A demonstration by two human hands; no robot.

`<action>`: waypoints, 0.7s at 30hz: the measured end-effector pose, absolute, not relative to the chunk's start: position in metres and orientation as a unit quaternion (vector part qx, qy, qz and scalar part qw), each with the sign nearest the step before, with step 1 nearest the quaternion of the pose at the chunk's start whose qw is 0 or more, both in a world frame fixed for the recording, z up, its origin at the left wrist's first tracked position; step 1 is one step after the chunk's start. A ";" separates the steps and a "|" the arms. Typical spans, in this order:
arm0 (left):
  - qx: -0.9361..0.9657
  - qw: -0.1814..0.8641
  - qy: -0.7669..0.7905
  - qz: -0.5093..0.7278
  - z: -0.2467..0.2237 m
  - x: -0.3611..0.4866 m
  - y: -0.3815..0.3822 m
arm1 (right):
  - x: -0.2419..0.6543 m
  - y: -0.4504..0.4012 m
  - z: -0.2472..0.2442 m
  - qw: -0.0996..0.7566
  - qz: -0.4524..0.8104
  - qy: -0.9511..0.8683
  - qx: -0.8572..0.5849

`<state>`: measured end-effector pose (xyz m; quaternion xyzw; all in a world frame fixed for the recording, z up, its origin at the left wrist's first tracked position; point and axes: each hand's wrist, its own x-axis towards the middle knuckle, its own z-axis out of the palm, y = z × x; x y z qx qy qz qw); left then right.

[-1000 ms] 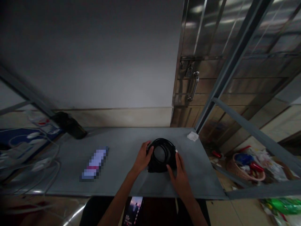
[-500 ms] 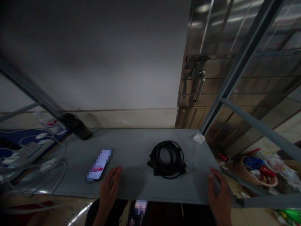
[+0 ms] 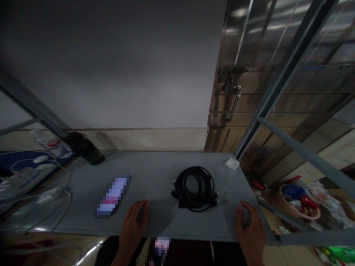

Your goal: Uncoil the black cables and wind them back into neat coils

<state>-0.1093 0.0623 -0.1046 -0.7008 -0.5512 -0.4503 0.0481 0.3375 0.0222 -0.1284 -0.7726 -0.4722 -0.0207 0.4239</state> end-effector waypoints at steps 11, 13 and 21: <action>-0.708 0.071 -0.549 -0.438 -0.105 -0.110 0.063 | 0.336 0.023 -0.128 0.415 -0.045 -0.488 -0.767; -0.708 0.069 -0.553 -0.434 -0.106 -0.111 0.062 | 0.336 0.023 -0.129 0.415 -0.050 -0.489 -0.766; -0.682 0.017 -0.564 -0.465 -0.098 -0.108 0.066 | 0.335 0.024 -0.128 0.414 -0.054 -0.495 -0.762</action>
